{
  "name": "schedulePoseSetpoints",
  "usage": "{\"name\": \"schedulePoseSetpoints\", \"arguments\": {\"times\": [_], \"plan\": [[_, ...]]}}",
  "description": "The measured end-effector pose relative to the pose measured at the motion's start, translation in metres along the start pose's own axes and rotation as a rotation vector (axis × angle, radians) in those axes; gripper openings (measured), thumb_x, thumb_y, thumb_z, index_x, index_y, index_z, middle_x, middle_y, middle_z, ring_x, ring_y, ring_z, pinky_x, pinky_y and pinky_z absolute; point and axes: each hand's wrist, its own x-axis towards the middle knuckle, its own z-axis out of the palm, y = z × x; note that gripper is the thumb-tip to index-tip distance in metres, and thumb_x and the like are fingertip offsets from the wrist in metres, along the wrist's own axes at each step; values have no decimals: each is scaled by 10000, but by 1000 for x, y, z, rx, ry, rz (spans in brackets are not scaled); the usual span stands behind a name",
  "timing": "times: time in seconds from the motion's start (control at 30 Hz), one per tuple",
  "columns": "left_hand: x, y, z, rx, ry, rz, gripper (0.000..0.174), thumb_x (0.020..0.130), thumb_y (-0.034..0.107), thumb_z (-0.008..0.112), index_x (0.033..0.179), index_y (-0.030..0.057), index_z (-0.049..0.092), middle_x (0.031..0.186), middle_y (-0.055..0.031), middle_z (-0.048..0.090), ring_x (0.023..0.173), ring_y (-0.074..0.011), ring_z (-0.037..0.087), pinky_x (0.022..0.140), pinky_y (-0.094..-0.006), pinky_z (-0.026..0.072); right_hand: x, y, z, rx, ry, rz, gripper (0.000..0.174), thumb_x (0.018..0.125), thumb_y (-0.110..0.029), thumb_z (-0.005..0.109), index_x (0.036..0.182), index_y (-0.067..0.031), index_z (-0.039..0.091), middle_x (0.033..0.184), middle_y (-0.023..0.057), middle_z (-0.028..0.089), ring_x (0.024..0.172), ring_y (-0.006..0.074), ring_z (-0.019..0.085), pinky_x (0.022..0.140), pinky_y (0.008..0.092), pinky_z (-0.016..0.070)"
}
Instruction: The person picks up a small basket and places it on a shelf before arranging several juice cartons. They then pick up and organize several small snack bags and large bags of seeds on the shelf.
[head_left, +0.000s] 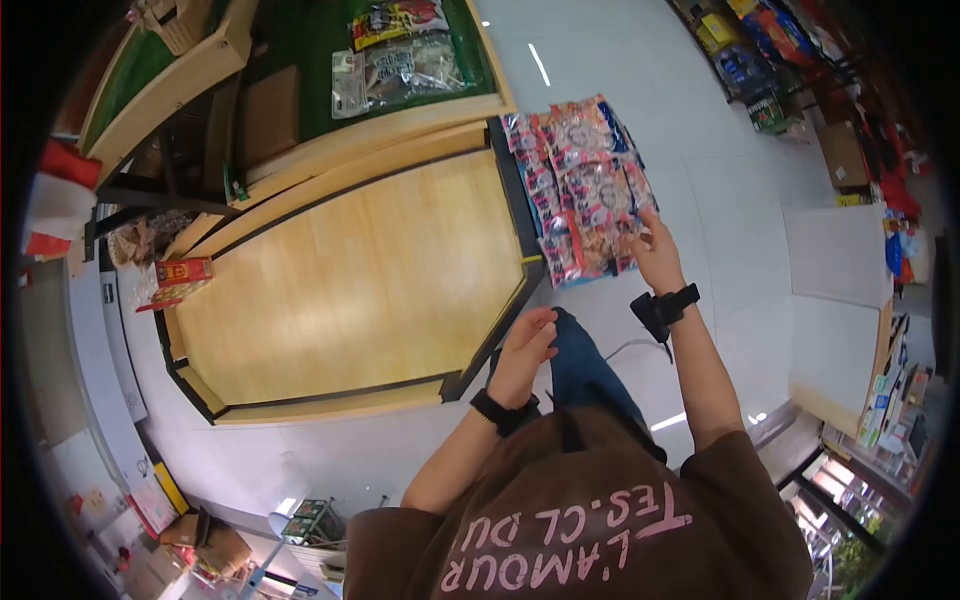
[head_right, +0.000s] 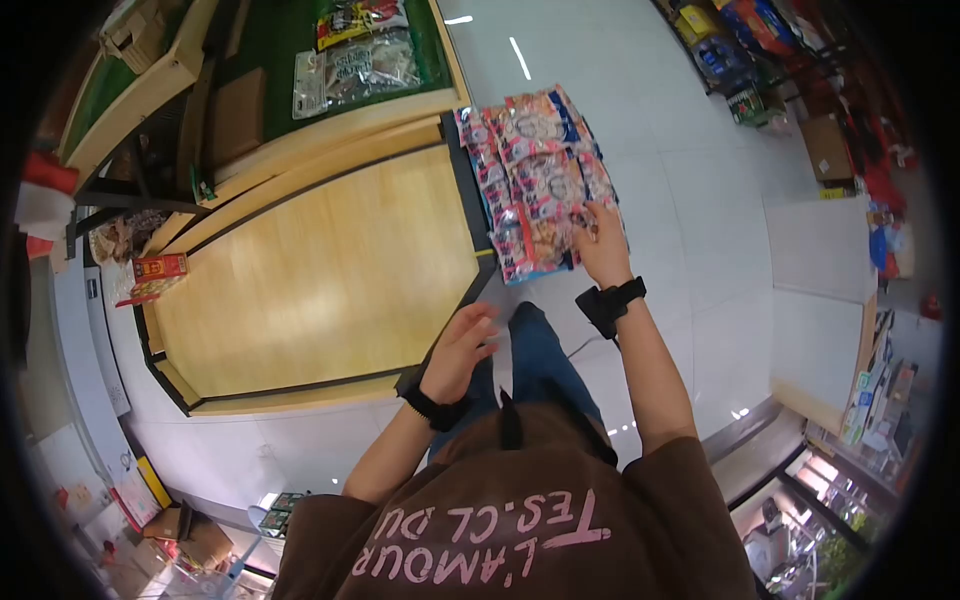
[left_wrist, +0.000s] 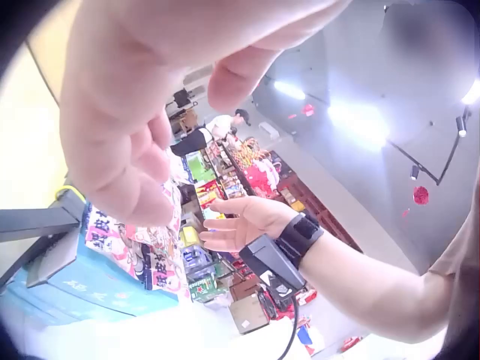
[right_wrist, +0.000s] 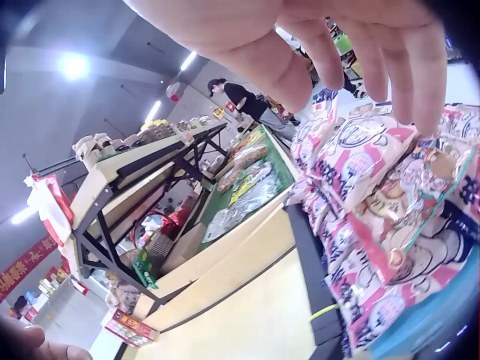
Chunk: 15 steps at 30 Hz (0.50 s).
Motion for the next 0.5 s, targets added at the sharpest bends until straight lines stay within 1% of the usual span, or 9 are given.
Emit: {"name": "schedulePoseSetpoints", "arguments": {"times": [0.03, 0.1, 0.13, 0.23, 0.3, 0.33, 0.37, 0.43, 0.5], "plan": [[16, 5, 12, 10, 6, 11, 358, 892, 216, 525, 1210, 73, 441, 1152, -20, 529, 978, -133, 508, 843, -306, 410, 14, 5, -1, 25, 16, -16, 450, 776, -134, 603, 1181, 14, 476, 1135, 215, 528, 1011, 315, 533, 844, 345, 435], [45, 12, 32, 37, -13, 85, 427, 898, 233, 513, 1264, 58, 379, 1202, -56, 479, 1029, -142, 475, 875, -318, 388, 39, 30, 7, 67, 28, -37, 466, 764, -138, 611, 1179, 22, 473, 1143, 228, 522, 1035, 340, 521, 870, 364, 421], [60, 18, 43, 46, -16, 125, 463, 901, 242, 507, 1291, 50, 348, 1226, -74, 454, 1054, -147, 459, 891, -324, 378, 53, 38, 11, -12, 32, -78, 480, 751, -154, 618, 1168, 36, 475, 1133, 244, 525, 1055, 371, 503, 900, 394, 395], [103, 33, 75, 74, 75, 196, 575, 889, 260, 524, 1348, 25, 269, 1275, -99, 412, 1063, -162, 447, 896, -324, 370, 81, 53, 19, -43, 14, -154, 509, 743, -186, 624, 1166, 51, 470, 1143, 266, 517, 1073, 387, 490, 919, 406, 381], [138, 29, 81, 144, 158, 246, 554, 882, 204, 535, 1337, 14, 283, 1029, -115, 520, 910, -136, 543, 797, -257, 428, 89, 49, 20, -89, 29, -92, 550, 728, -231, 637, 1161, 64, 469, 1122, 275, 528, 1059, 398, 494, 916, 422, 381], [140, 38, 92, 74, 186, 208, 593, 875, 206, 543, 1341, -24, 257, 1136, -150, 497, 1031, -186, 515, 880, -297, 406, 90, 47, 20, -98, 18, -68, 558, 724, -236, 641, 1160, 66, 469, 1115, 274, 532, 1056, 399, 497, 915, 424, 382], [169, 17, 82, 142, 225, 307, 632, 869, 204, 546, 1351, -48, 223, 1277, -195, 416, 1173, -246, 430, 973, -323, 342, 89, 48, 19, -108, -1, -37, 565, 720, -242, 644, 1159, 68, 469, 1107, 274, 537, 1053, 399, 499, 914, 427, 382], [179, 19, 85, 150, 241, 284, 650, 865, 205, 546, 1358, -53, 210, 1367, -210, 321, 1255, -264, 338, 1026, -327, 276, 93, 52, 20, -19, -23, -39, 573, 715, -244, 653, 1156, 71, 469, 1091, 274, 545, 1034, 395, 511, 902, 420, 391], [194, 9, 81, 155, 213, 338, 600, 877, 164, 528, 1357, -27, 224, 1328, -165, 371, 1202, -224, 392, 988, -316, 325, 93, 53, 19, 42, -66, 2, 565, 709, -230, 663, 1152, 66, 476, 1099, 268, 542, 1036, 378, 519, 897, 412, 397]]}}
